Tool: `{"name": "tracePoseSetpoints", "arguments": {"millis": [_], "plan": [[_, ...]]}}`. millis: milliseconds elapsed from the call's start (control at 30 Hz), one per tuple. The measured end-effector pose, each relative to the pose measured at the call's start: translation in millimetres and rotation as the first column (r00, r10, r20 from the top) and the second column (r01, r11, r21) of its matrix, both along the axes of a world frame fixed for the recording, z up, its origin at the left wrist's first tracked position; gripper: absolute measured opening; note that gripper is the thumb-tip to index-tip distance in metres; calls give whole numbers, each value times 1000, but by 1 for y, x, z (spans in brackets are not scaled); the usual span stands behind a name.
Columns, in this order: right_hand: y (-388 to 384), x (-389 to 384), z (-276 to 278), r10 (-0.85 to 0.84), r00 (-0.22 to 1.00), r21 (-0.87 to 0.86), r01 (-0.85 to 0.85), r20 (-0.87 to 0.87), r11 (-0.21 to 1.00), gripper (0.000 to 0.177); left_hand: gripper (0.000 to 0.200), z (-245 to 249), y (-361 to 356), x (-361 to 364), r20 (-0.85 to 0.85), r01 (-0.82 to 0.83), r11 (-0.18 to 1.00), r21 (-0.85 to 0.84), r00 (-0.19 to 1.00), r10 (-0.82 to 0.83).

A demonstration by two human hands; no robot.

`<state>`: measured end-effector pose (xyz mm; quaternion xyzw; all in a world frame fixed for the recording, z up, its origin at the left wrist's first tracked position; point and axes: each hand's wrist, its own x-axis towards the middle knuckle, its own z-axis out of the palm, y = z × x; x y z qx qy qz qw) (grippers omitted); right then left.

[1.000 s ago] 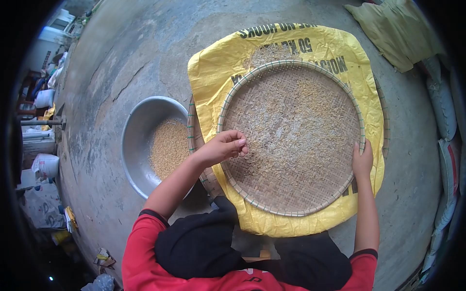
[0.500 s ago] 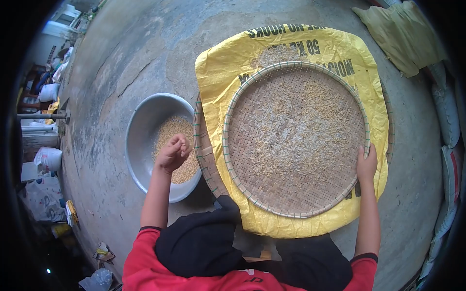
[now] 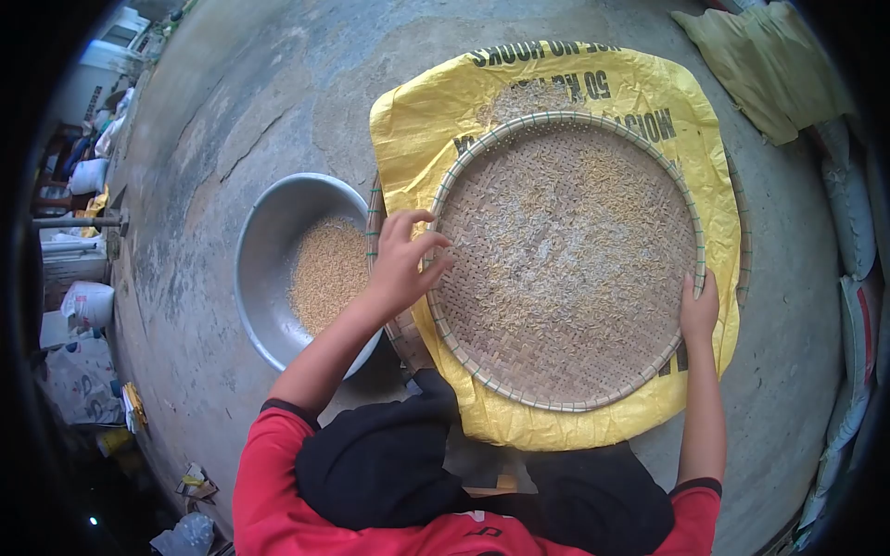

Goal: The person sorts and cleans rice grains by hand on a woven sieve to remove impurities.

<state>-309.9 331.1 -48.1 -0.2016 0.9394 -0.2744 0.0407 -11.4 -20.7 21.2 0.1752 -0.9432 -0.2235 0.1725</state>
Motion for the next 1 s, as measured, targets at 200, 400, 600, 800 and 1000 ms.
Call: {"name": "tracePoseSetpoints", "arguments": {"millis": [200,400,600,800,1000], "plan": [[-1,0,4,-6,1000,-1,6,-7,1000,35,25,-35,29,-27,211,61,998,19,975,-64],[-1,1,3,-15,1000,-10,15,11,1000,34,15,-27,21,-38,323,196,980,-38,930,-173],[-1,0,2,-7,1000,-10,7,-5,1000,33,7,-29,16,-43,345,245,969,13,909,-235],[-4,3,7,-9,1000,-14,9,0,1000,32,10,-33,11,-43,340,286,958,21,899,-276],[-3,3,7,-23,1000,-7,23,9,1000,32,12,-5,-6,-21,58,275,920,279,952,-302]]}}
